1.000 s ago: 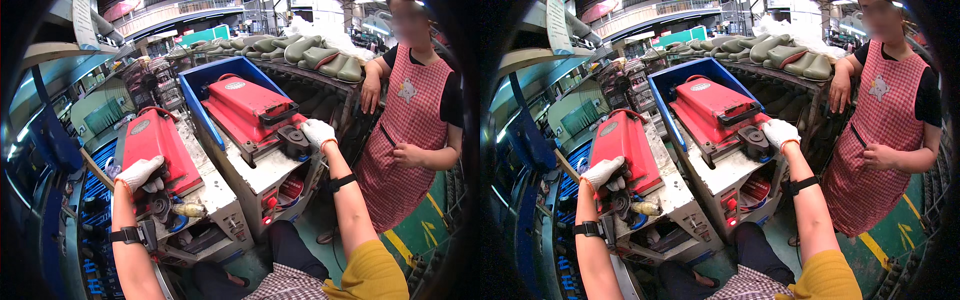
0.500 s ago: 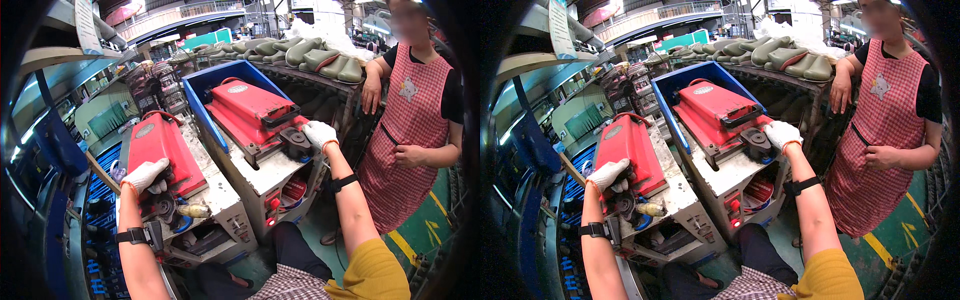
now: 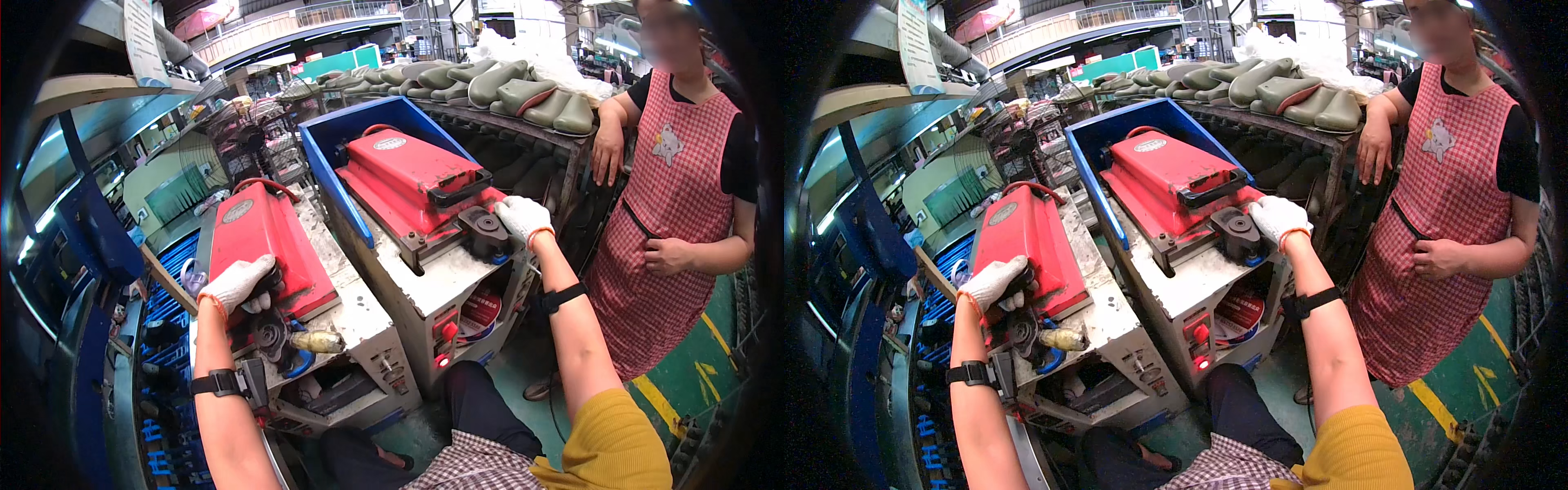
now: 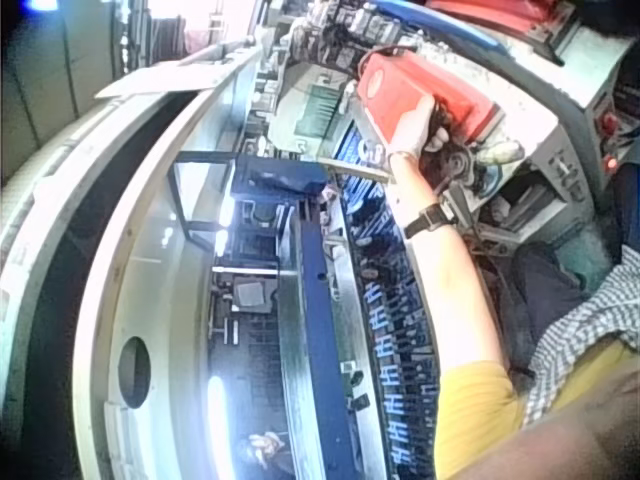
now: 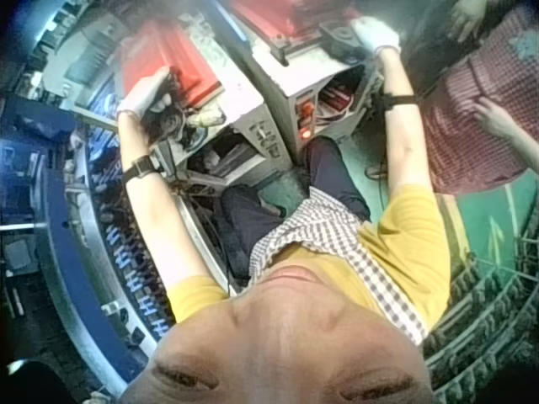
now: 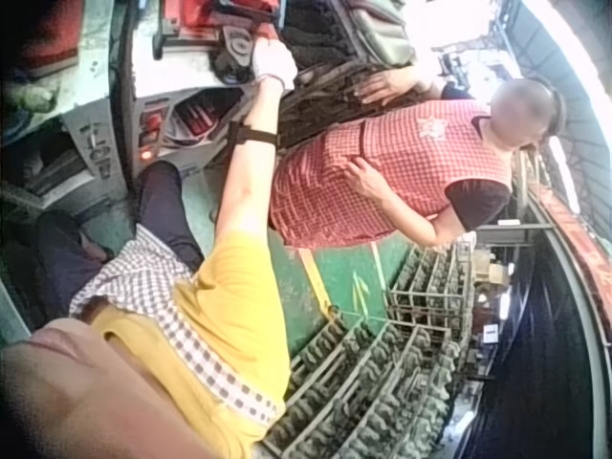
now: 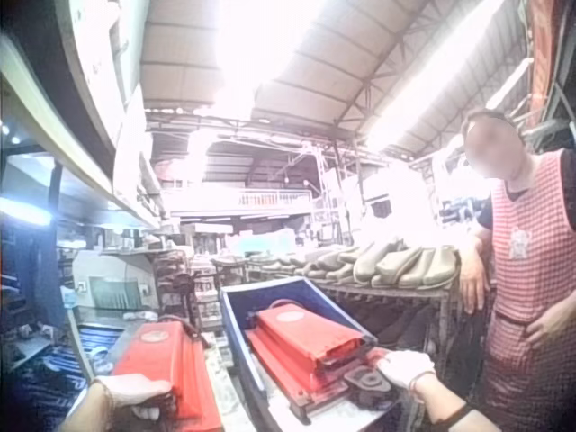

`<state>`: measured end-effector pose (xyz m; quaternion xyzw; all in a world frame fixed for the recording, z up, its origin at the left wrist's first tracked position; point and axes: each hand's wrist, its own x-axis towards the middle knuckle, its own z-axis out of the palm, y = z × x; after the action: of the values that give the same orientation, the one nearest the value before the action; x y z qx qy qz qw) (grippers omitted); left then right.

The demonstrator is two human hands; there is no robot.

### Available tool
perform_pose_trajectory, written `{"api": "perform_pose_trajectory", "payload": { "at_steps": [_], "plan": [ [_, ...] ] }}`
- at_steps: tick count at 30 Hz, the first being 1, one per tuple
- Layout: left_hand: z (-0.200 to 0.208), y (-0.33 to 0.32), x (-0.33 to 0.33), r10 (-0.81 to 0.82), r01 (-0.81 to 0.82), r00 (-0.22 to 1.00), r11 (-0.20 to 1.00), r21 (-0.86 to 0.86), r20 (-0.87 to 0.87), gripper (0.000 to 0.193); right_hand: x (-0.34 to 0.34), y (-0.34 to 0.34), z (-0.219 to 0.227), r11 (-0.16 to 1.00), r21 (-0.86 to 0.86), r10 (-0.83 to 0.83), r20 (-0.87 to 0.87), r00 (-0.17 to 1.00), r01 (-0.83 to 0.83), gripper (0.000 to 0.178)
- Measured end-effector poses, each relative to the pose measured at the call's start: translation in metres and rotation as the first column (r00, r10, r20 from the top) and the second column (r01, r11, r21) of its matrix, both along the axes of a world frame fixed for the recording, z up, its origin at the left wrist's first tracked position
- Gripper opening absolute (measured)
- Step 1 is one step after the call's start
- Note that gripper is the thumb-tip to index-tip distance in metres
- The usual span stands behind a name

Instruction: Operate a sole-attaching machine to press shoe soles onto lasted uppers.

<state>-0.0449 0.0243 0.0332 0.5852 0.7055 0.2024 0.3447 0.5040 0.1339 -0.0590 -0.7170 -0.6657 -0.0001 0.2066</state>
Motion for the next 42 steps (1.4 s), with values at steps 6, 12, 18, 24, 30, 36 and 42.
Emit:
{"api": "perform_pose_trajectory", "payload": {
  "at_steps": [6,12,18,24,30,36,42],
  "plan": [
    [-0.001,0.001,0.004,0.006,-0.006,0.999,1.0,0.016,0.035,0.062,0.001,-0.002,0.001,1.0,0.01,0.002,0.007,1.0,-0.003,0.05],
    [-0.003,0.001,0.0,0.031,-0.031,0.999,0.999,0.018,0.023,0.06,-0.002,-0.004,0.003,1.0,0.004,0.007,-0.002,1.0,-0.007,0.05],
    [-0.004,-0.002,0.004,0.031,-0.033,0.999,0.998,0.059,0.042,0.058,0.002,-0.005,-0.001,1.0,0.018,0.006,0.006,1.0,-0.006,0.05],
    [-0.036,0.006,-0.017,0.14,-0.11,0.989,0.896,0.43,-0.039,0.036,-0.007,-0.011,0.011,0.999,-0.024,0.031,-0.007,0.999,-0.031,0.051],
    [-0.02,-0.01,0.095,0.107,-0.162,0.986,0.502,0.85,0.125,0.03,0.012,-0.009,-0.008,0.996,0.064,0.069,-0.03,0.997,-0.067,0.051],
    [-0.042,0.014,0.202,-0.154,0.183,0.983,0.719,0.67,-0.103,0.056,-0.003,-0.037,0.0,0.997,0.067,-0.026,0.006,1.0,0.026,0.049],
    [-0.06,0.033,0.254,-0.279,0.441,0.891,0.724,0.531,-0.359,0.066,-0.019,-0.1,-0.024,0.957,0.289,0.048,-0.029,0.998,-0.037,0.044]
  ]
}}
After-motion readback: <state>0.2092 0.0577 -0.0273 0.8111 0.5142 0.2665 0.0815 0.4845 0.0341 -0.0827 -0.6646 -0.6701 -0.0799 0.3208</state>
